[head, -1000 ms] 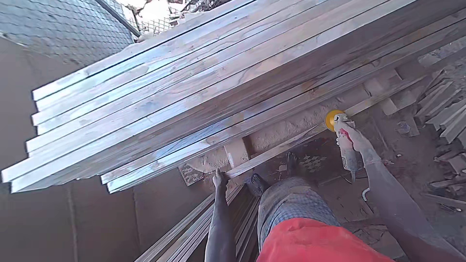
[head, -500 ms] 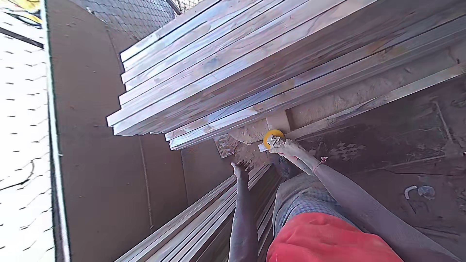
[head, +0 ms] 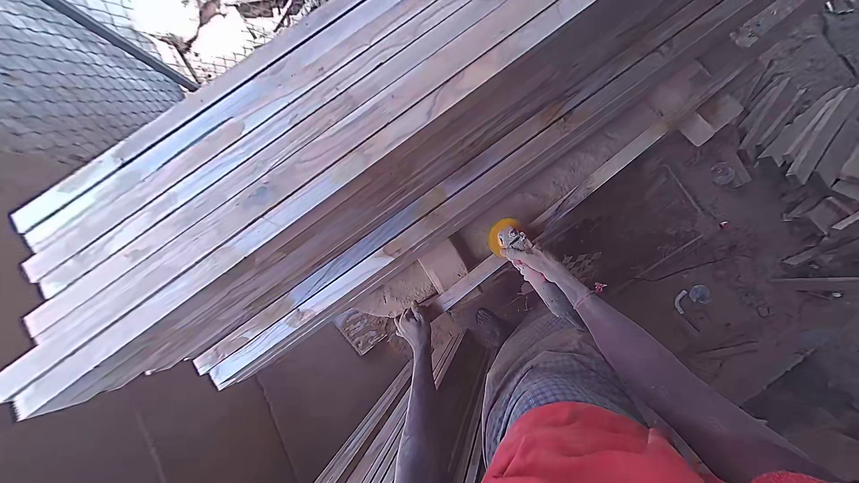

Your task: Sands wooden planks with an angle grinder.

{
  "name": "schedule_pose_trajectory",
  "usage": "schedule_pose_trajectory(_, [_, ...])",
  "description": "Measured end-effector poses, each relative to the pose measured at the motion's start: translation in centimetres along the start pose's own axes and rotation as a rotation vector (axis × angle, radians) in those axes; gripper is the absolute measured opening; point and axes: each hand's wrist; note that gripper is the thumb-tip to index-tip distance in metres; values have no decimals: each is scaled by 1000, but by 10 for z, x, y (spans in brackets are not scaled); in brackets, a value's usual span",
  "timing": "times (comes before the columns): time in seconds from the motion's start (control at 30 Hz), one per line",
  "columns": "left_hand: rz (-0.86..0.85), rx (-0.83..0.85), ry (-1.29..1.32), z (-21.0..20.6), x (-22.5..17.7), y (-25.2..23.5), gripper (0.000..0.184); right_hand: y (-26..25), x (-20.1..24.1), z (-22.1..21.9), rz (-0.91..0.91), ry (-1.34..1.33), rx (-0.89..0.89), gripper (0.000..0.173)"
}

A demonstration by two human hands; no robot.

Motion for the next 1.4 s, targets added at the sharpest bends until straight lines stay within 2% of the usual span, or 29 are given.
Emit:
schedule_pose_trajectory(0.07, [-72, 7, -208, -10, -22, 1, 57, -3, 6, 55, -13, -124, -111, 68])
schedule_pose_trajectory(0.17, [-164, 54, -275, -39, -81, 3, 55, -16, 12, 133, 23, -239, -232, 67])
schedule_pose_trajectory(0.27, [-275, 86, -203, -94, -164, 10, 50, -33, 12, 215, 2, -313, -308, 69])
schedule_pose_trajectory(0.33, [-346, 42, -169, -134, -225, 14, 48, -43, 15, 271, 3, -351, -320, 71])
schedule_pose_trajectory(0.4, [-358, 16, -167, -167, -289, 16, 47, -48, 23, 329, 11, -372, -348, 71])
schedule_pose_trajectory(0.47, [-325, 13, -210, -192, -334, 15, 45, -59, 26, 388, -10, -410, -375, 70])
schedule_pose_trajectory(0.53, [-281, 11, -235, -212, -362, 10, 45, -79, 28, 448, -24, -449, -407, 66])
schedule_pose_trajectory(0.6, [-269, -2, -272, -225, -370, 9, 45, -105, 26, 502, -26, -481, -415, 65])
schedule_pose_trajectory(0.67, [-254, 13, -335, -229, -375, 11, 45, -120, 31, 541, -47, -497, -428, 69])
schedule_pose_trajectory(0.73, [-236, 23, -381, -232, -378, 11, 46, -128, 36, 562, -69, -497, -442, 72])
schedule_pose_trajectory(0.8, [-209, 76, -400, -230, -380, 13, 50, -126, 39, 561, -65, -464, -430, 72])
schedule_pose_trajectory(0.87, [-191, 118, -419, -226, -384, 13, 53, -122, 43, 541, -40, -414, -367, 67])
schedule_pose_trajectory(0.97, [-156, 216, -484, -218, -393, 12, 56, -98, 55, 477, -7, -301, -183, 56])
schedule_pose_trajectory(1.13, [-157, 300, -503, -208, -384, 16, 58, -86, 56, 346, 53, 84, 61, 61])
schedule_pose_trajectory(1.2, [-145, 313, -500, -200, -369, 21, 58, -75, 60, 307, 70, 266, 79, 75])
schedule_pose_trajectory(1.27, [-134, 306, -517, -189, -336, 31, 57, -65, 55, 285, 59, 351, 87, 86])
schedule_pose_trajectory(1.33, [-131, 277, -531, -173, -293, 40, 57, -61, 47, 282, 42, 323, 70, 87])
schedule_pose_trajectory(1.4, [-99, 304, -551, -143, -274, 52, 56, -65, 34, 295, 47, 201, 20, 78])
Point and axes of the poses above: each hand's wrist, its own y-axis away from the middle knuckle, its own z-axis out of the back of the hand, x = y × z, and after that the axes turned 5 degrees about -z, right-handed
